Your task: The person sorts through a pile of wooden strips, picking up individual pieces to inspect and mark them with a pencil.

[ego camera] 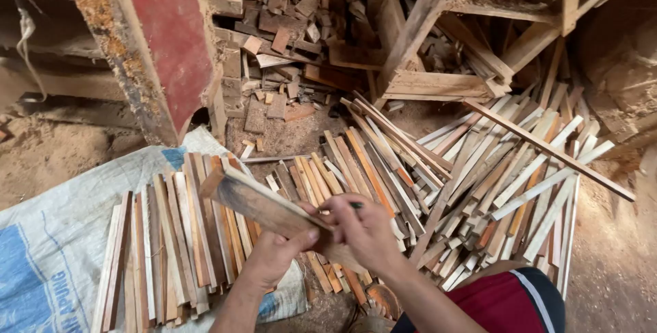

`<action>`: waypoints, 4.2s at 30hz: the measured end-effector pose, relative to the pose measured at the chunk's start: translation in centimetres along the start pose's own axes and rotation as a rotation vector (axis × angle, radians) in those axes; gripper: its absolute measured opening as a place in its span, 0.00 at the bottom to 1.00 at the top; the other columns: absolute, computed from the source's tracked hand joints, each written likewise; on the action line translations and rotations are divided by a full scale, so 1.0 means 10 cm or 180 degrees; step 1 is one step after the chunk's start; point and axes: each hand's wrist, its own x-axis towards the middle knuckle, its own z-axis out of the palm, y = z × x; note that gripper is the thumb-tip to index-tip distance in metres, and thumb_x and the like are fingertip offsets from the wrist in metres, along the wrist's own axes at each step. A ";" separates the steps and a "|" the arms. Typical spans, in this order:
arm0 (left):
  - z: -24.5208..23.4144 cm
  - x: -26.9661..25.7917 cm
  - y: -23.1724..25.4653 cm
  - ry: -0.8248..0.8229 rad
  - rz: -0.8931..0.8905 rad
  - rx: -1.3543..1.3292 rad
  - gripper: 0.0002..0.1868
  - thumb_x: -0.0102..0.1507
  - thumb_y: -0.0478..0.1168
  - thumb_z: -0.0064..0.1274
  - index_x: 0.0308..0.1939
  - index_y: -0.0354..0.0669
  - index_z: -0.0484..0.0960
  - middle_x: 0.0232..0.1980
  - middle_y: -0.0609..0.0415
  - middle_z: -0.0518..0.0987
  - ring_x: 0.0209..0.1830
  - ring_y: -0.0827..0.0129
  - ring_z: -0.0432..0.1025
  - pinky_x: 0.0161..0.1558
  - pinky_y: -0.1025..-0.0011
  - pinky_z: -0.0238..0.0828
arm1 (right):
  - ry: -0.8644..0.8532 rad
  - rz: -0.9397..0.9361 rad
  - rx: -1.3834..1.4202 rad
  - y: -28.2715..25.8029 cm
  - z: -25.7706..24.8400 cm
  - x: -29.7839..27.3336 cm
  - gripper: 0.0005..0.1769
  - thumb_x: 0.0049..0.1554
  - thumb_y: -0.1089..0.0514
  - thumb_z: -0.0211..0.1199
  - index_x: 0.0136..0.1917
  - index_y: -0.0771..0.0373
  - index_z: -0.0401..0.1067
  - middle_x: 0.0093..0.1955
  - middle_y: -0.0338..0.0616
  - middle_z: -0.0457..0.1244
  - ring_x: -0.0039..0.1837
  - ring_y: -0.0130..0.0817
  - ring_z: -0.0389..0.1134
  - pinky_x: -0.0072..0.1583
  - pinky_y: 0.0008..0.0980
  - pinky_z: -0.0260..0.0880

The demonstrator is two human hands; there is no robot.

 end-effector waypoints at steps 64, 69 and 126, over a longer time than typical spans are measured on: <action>-0.45 0.03 -0.21 0.1613 0.0085 0.0647 0.23 0.62 0.38 0.53 0.62 0.38 0.78 0.53 0.42 0.83 0.45 0.67 0.74 0.42 0.71 0.74 | -0.0197 0.1567 -0.1631 1.10 0.69 -0.17 0.31 0.49 0.55 0.66 0.66 0.63 0.70 0.56 0.65 0.68 0.61 0.63 0.69 0.56 0.59 0.70; -0.38 0.20 -0.36 0.1492 -0.0389 0.1697 0.23 0.60 0.43 0.55 0.59 0.47 0.81 0.52 0.46 0.85 0.51 0.63 0.79 0.51 0.65 0.74 | 0.0264 0.1740 -0.2800 2.22 0.08 -0.32 0.27 0.52 0.54 0.67 0.65 0.54 0.68 0.53 0.51 0.71 0.57 0.53 0.73 0.57 0.48 0.75; -0.06 0.30 0.16 0.0557 -0.0510 -0.1091 0.19 0.61 0.30 0.53 0.57 0.30 0.75 0.50 0.34 0.83 0.41 0.51 0.79 0.37 0.60 0.82 | -0.0894 0.2191 -0.0853 0.15 -0.39 0.11 0.18 0.49 0.58 0.74 0.52 0.59 0.74 0.40 0.39 0.66 0.41 0.31 0.67 0.47 0.32 0.69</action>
